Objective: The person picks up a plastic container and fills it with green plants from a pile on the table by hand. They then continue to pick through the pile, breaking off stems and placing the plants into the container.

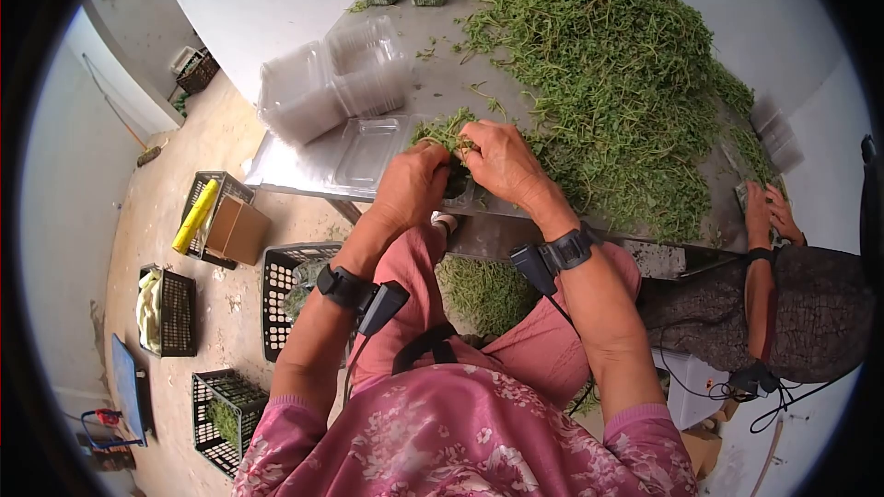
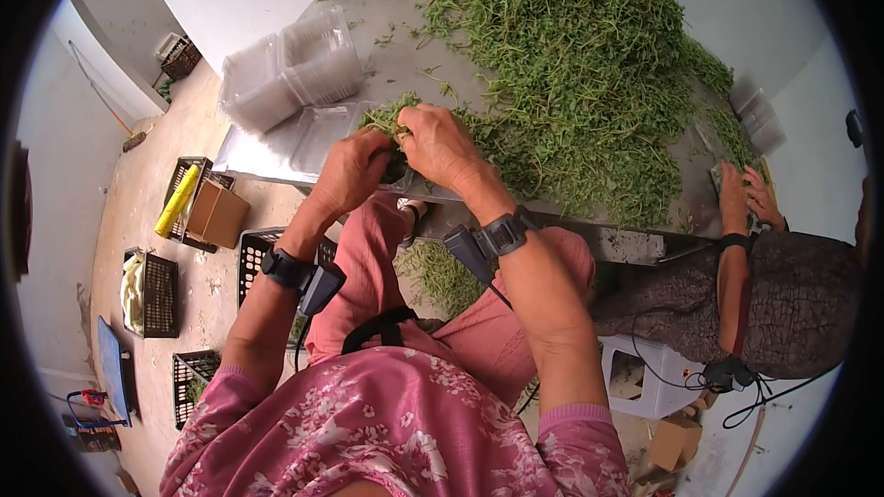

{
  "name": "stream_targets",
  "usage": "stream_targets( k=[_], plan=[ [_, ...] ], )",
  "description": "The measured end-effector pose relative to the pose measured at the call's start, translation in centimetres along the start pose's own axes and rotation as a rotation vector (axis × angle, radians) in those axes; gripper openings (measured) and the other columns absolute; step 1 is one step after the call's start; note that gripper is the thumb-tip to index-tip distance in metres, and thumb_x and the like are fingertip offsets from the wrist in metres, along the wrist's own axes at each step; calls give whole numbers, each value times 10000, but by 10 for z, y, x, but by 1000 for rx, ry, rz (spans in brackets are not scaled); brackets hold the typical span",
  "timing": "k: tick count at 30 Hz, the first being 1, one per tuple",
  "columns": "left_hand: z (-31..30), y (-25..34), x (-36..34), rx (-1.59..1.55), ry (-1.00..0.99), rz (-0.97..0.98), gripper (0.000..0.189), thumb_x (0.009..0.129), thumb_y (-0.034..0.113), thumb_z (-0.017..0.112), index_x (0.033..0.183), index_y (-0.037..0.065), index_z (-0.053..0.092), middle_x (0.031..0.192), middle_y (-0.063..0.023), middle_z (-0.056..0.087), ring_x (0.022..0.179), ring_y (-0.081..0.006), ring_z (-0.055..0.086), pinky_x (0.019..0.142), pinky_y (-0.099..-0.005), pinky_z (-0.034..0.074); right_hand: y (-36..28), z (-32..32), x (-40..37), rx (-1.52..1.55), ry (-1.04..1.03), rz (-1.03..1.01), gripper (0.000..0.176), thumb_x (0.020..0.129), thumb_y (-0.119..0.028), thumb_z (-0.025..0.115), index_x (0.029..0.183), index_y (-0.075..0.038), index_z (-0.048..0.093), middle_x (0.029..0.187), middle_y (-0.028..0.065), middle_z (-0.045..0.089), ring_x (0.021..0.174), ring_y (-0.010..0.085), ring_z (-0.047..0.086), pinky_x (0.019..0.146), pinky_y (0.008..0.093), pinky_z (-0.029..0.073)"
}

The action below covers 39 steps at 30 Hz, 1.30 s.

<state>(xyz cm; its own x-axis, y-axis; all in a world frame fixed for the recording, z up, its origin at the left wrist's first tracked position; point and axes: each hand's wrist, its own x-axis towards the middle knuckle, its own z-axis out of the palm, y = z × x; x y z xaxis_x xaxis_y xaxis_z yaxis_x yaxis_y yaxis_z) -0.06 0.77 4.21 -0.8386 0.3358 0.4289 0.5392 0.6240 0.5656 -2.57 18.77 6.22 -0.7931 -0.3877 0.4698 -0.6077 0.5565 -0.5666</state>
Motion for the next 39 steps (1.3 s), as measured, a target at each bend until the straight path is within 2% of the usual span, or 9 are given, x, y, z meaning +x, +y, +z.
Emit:
stream_targets(
  k=[34,39],
  plan=[
    [4,2,-4,45,-5,3,110,797,36,575,896,-7,555,868,-185,598,840,-404,598,737,-443,486,-2,0,-1,8,-11,8,122,811,-57,593,907,16,574,849,220,593,811,439,576,696,475,457],
    [4,0,-5,64,-27,-17,131,799,64,599,919,17,574,916,-183,610,882,-407,604,760,-471,493,-2,0,-1,6,-8,-3,111,811,-55,589,896,16,577,838,219,591,806,435,575,696,469,459]
  ],
)
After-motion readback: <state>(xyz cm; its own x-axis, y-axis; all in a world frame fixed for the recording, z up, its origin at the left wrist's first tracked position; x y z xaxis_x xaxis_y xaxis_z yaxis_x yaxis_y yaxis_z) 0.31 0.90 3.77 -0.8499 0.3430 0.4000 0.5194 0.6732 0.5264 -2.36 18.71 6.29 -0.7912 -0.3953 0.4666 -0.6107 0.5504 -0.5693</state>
